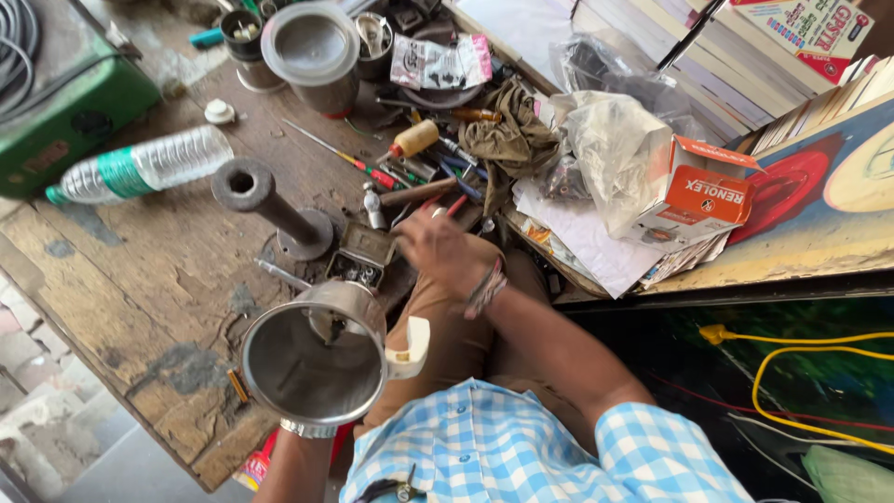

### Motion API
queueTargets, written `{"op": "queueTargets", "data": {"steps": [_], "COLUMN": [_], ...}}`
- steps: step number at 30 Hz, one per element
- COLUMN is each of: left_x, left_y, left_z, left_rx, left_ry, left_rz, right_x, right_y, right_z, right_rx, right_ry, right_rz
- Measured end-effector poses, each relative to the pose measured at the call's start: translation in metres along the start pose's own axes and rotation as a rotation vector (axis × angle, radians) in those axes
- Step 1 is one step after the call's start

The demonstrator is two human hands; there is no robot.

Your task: The person disassembles a metal blender jar, removes the blade assembly, and uses pliers to adjust and clean the blade components. They then reassemble the jar and handle a small metal part with pliers.

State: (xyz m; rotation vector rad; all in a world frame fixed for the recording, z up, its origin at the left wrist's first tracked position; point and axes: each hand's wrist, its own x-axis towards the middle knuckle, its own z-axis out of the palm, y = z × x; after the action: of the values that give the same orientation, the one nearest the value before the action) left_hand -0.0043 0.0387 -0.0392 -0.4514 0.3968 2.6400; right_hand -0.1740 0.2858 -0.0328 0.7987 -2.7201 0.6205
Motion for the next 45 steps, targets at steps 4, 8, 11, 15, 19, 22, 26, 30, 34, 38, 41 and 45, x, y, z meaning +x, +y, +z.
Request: {"op": "queueTargets", "data": {"steps": [4, 8, 11, 15, 19, 22, 26, 30, 34, 38, 41, 45], "left_x": [0.019, 0.024, 0.017, 0.016, 0.019, 0.025, 0.026, 0.031, 0.042, 0.064, 0.080, 0.091], "left_y": [0.012, 0.019, 0.022, 0.033, 0.037, 0.038, 0.041, 0.043, 0.046, 0.055, 0.062, 0.064], "left_z": [-0.011, -0.017, -0.027, -0.038, -0.039, -0.037, -0.035, -0.030, -0.030, -0.035, -0.029, -0.006], "left_rx": [0.001, 0.111, 0.063, 0.002, 0.107, 0.128, 0.152, 0.182, 0.224, 0.253, 0.260, 0.362], "left_ry": [0.009, 0.103, 0.046, -0.016, 0.077, 0.019, -0.026, -0.050, -0.093, -0.113, -0.061, 0.075], "left_rz": [0.048, 0.164, 0.146, 0.119, 0.328, 0.360, 0.411, 0.445, 0.484, 0.559, 0.630, 0.704], "right_x": [0.011, 0.021, 0.026, 0.026, 0.018, 0.015, 0.017, 0.022, 0.031, 0.033, 0.026, 0.009], "right_y": [0.073, 0.102, 0.104, 0.113, 0.114, 0.111, 0.114, 0.121, 0.109, 0.087, 0.062, 0.025], "right_z": [0.003, 0.014, 0.020, 0.015, 0.003, 0.000, 0.004, -0.002, -0.039, -0.107, -0.138, -0.162], "right_rx": [-0.113, -0.210, -0.301, -0.190, -0.108, -0.048, -0.047, 0.221, 0.816, 1.739, 1.917, 1.888], "right_ry": [-0.207, -0.332, -0.350, -0.384, -0.283, -0.133, 0.016, 0.100, 0.080, -0.006, -0.139, -0.327], "right_rz": [-0.064, -0.204, -0.304, -0.284, -0.288, -0.283, -0.111, 0.198, 0.526, 0.549, 0.463, 0.528]}}
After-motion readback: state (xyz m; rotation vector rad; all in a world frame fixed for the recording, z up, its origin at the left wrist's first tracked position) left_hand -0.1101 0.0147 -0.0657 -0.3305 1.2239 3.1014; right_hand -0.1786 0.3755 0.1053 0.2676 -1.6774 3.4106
